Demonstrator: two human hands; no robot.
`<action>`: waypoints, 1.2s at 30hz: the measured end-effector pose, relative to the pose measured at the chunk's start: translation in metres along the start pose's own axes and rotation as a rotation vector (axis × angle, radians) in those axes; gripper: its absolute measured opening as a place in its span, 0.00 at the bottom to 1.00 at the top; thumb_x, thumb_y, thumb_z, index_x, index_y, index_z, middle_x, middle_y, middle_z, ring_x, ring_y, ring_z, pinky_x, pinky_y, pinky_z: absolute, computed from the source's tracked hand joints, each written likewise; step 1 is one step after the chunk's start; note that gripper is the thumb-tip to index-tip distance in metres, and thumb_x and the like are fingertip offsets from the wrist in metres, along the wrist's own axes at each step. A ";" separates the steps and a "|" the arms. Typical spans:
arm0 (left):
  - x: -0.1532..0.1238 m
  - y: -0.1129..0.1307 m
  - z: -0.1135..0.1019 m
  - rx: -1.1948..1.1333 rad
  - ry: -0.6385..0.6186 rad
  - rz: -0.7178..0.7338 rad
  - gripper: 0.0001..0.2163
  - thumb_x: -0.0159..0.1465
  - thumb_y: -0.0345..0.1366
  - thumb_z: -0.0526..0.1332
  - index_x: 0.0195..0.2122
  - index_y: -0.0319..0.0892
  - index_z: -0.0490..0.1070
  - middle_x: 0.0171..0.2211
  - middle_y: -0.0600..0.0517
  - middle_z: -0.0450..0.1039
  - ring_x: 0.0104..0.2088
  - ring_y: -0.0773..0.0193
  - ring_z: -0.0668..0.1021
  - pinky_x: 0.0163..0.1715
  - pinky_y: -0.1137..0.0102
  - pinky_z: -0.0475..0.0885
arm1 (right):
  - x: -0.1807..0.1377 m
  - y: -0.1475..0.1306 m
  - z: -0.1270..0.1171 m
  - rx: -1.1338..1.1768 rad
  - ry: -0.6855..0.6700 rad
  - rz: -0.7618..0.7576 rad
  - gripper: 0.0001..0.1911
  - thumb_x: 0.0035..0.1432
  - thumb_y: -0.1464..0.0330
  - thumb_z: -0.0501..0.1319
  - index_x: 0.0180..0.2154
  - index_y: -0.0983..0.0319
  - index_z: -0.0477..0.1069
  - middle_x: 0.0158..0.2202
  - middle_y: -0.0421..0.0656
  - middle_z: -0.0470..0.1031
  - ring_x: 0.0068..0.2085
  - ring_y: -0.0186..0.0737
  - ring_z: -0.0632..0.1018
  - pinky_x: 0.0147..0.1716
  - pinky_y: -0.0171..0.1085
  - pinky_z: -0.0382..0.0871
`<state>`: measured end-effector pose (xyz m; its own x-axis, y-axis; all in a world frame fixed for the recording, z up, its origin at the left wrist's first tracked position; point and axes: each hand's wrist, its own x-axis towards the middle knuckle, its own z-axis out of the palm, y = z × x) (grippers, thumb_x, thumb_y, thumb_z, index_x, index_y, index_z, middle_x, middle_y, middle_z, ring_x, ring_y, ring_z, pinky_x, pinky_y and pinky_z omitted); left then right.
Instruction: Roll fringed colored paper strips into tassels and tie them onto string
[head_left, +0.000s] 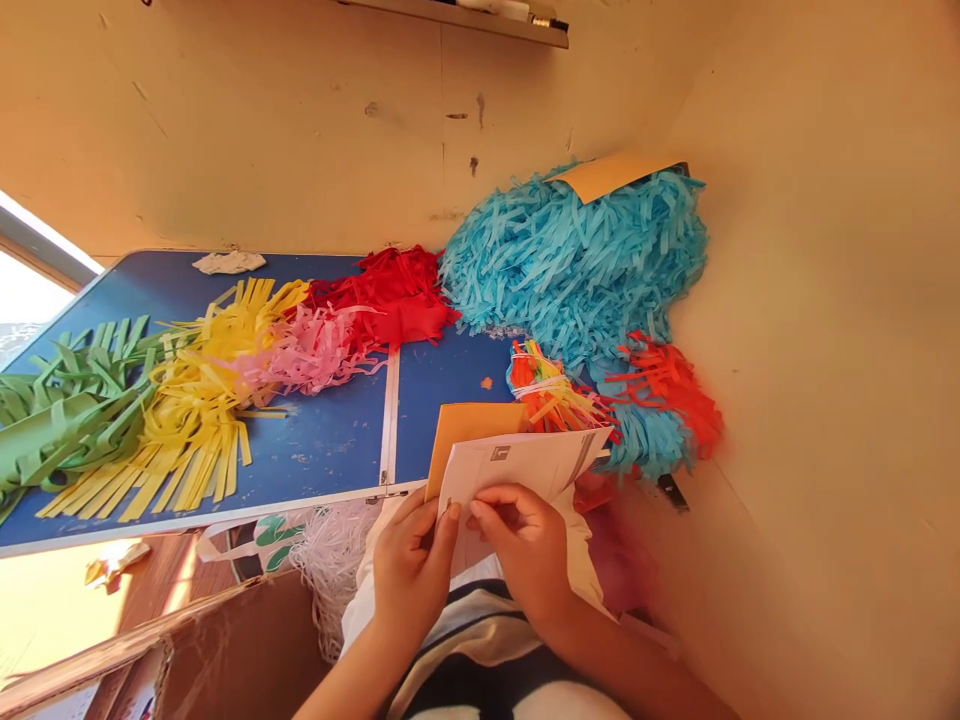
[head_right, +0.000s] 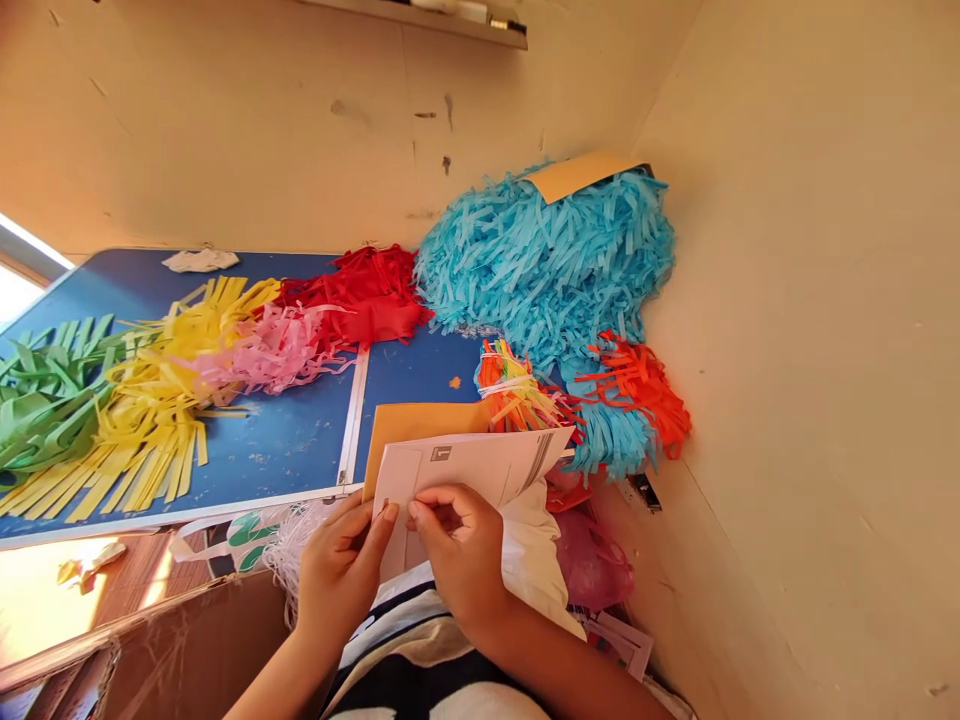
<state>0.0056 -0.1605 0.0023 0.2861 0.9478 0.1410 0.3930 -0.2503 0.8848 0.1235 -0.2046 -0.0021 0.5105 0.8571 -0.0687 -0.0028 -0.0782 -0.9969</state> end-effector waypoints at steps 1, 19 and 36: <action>0.000 0.001 0.000 -0.001 -0.003 -0.003 0.14 0.66 0.39 0.55 0.26 0.43 0.76 0.31 0.49 0.77 0.35 0.59 0.77 0.34 0.69 0.71 | 0.000 0.000 0.000 -0.004 0.002 -0.001 0.04 0.55 0.67 0.63 0.30 0.61 0.75 0.27 0.40 0.78 0.29 0.38 0.79 0.31 0.35 0.76; -0.006 -0.005 -0.004 0.067 0.013 0.016 0.14 0.64 0.42 0.60 0.23 0.43 0.74 0.25 0.52 0.74 0.27 0.63 0.75 0.26 0.73 0.71 | 0.004 0.014 -0.017 -0.467 0.209 -0.228 0.16 0.48 0.66 0.69 0.33 0.59 0.63 0.19 0.29 0.59 0.19 0.31 0.65 0.20 0.32 0.59; 0.013 -0.030 -0.068 0.124 -0.199 0.015 0.15 0.61 0.45 0.61 0.24 0.42 0.78 0.28 0.49 0.78 0.28 0.60 0.78 0.28 0.71 0.72 | 0.021 -0.079 -0.096 -0.880 -0.255 -0.737 0.21 0.60 0.65 0.64 0.54 0.59 0.67 0.52 0.49 0.73 0.52 0.51 0.73 0.52 0.49 0.64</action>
<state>-0.0618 -0.1274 0.0081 0.4546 0.8892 0.0521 0.4887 -0.2979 0.8200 0.2168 -0.2292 0.0788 -0.0469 0.9113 0.4090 0.8673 0.2403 -0.4359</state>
